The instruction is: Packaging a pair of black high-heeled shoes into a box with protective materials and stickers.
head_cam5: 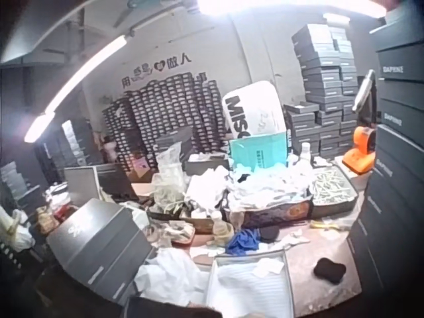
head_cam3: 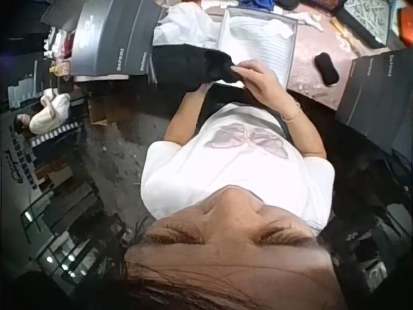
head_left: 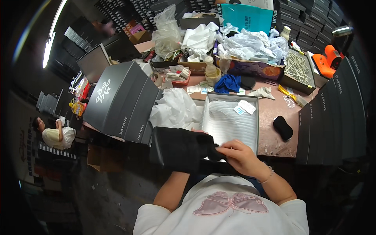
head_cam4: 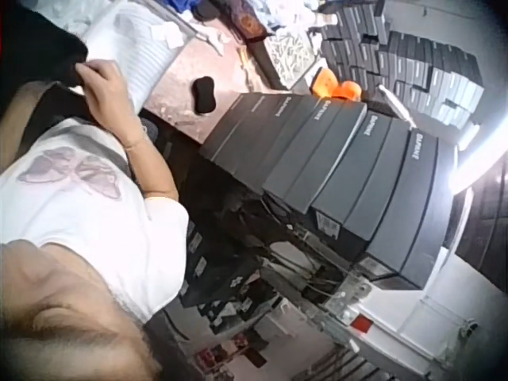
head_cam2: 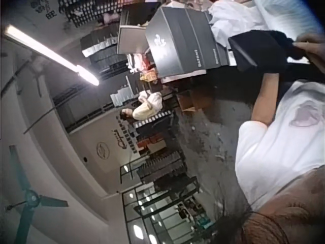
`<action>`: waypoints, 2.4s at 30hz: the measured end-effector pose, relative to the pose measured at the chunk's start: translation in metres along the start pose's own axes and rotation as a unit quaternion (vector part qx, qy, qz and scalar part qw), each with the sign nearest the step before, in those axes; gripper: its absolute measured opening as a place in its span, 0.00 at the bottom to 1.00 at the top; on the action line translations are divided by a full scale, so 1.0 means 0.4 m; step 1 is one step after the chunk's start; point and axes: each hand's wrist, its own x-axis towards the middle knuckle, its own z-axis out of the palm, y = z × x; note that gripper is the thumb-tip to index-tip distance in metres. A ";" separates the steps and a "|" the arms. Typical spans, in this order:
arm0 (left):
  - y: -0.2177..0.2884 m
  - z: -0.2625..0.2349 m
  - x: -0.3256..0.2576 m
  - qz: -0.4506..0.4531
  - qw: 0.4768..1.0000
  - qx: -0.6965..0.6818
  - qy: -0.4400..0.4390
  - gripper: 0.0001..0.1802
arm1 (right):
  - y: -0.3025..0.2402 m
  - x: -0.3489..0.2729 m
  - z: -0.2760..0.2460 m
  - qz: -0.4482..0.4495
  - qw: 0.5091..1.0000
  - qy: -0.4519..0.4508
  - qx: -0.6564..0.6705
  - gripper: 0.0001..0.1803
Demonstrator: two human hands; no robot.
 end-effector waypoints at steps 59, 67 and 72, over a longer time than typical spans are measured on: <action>0.049 0.201 0.221 0.018 0.797 0.539 -0.272 0.31 | 0.445 0.058 -0.110 0.140 0.958 0.014 -0.249 0.17; 0.068 0.215 0.160 -0.169 0.962 0.050 -0.209 0.41 | 0.569 0.108 -0.091 0.236 0.936 -0.032 -0.259 0.11; 0.003 0.362 0.138 -0.158 0.928 -0.109 -0.320 0.42 | 0.477 0.212 -0.233 0.151 0.968 0.135 -0.151 0.10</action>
